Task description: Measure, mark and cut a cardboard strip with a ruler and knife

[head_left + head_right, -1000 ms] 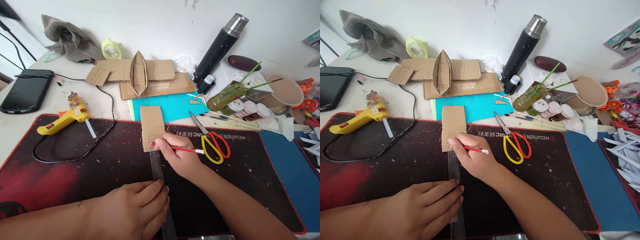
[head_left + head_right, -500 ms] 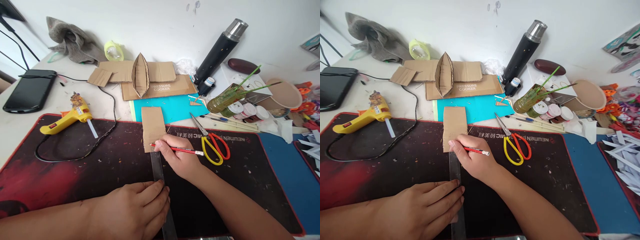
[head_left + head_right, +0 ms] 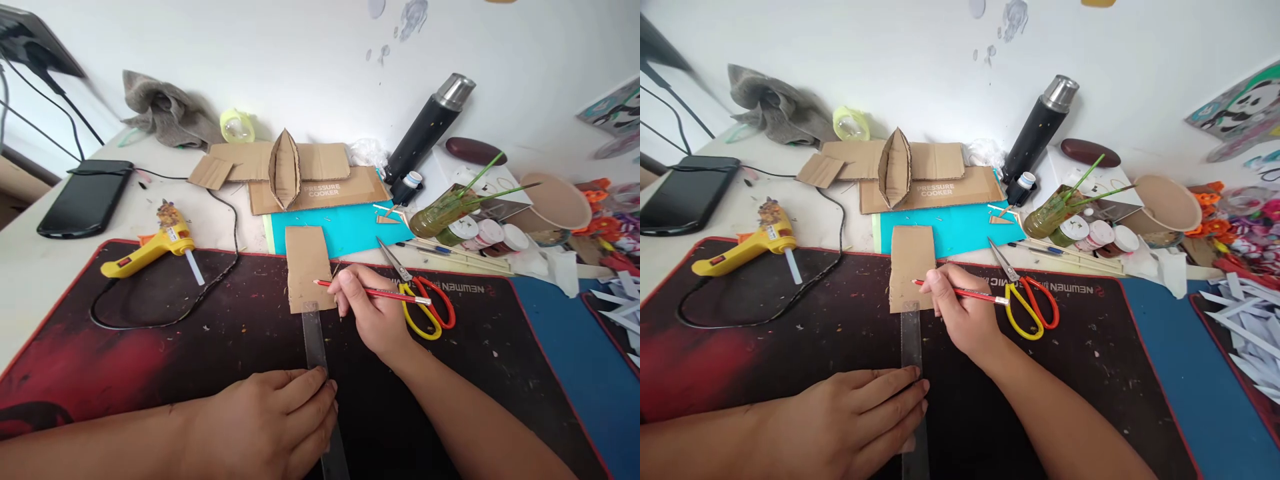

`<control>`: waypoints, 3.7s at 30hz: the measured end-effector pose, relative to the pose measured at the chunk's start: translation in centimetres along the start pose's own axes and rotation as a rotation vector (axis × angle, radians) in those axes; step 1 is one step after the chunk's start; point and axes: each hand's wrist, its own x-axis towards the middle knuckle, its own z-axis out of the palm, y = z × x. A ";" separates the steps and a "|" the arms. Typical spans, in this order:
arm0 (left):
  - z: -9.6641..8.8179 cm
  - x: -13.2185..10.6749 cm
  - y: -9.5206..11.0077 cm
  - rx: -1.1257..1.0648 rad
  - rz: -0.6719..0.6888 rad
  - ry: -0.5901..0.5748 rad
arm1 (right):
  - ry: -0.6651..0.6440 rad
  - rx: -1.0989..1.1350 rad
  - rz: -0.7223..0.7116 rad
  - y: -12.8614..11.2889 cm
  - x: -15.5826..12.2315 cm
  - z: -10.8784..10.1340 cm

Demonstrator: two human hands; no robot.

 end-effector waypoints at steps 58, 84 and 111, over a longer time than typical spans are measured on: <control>-0.2 0.9 0.4 0.038 0.172 0.080 | 0.017 -0.045 0.145 2.8 1.3 -0.3; 0.1 0.5 0.4 0.032 0.170 0.052 | 0.017 -0.137 0.156 2.2 1.3 -0.5; -0.1 0.7 0.2 0.016 0.143 0.035 | 0.020 -0.136 0.148 2.2 1.4 -0.3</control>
